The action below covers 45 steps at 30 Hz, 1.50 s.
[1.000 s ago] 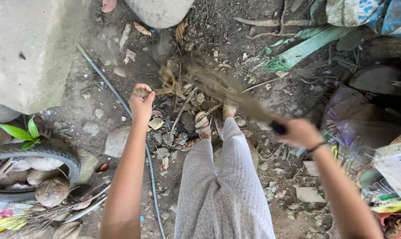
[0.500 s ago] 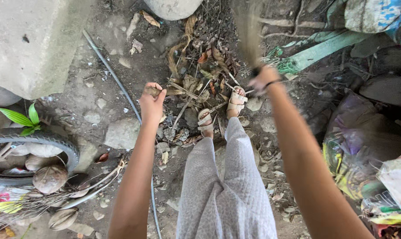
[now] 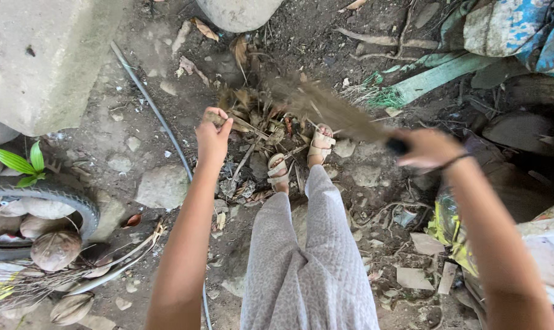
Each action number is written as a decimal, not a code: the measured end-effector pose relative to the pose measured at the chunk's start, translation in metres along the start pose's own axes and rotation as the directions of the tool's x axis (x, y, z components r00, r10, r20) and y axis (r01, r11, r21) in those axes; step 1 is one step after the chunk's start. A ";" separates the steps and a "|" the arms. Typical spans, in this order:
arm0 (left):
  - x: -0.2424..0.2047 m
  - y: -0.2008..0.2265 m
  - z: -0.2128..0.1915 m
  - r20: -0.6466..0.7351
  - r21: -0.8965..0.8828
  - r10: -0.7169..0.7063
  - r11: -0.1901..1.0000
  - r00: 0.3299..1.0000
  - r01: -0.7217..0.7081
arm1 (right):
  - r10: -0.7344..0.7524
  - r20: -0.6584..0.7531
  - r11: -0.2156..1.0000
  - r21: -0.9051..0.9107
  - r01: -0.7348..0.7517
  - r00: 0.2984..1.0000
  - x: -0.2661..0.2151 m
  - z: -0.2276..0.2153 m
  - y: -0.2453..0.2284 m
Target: The person picks up a broom and a dustpan, then sweeps dirt, leaves, and debris across the ground using the broom and dustpan.
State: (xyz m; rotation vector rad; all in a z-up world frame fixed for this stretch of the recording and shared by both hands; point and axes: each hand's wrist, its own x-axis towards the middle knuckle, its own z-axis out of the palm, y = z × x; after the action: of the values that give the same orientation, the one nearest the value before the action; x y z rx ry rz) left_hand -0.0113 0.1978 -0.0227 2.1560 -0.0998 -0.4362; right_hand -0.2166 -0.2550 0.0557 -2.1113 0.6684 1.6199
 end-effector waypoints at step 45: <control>-0.016 0.009 0.000 0.213 0.211 0.033 0.974 0.976 -0.079 | -0.360 -0.019 0.899 -0.274 0.342 0.933 0.153 0.181 -0.108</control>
State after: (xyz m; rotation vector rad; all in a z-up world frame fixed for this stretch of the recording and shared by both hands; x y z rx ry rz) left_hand -0.0258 0.1961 -0.0108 2.3097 -0.3402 -0.6439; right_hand -0.2604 -0.0838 -0.1350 -2.3198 0.0721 1.5032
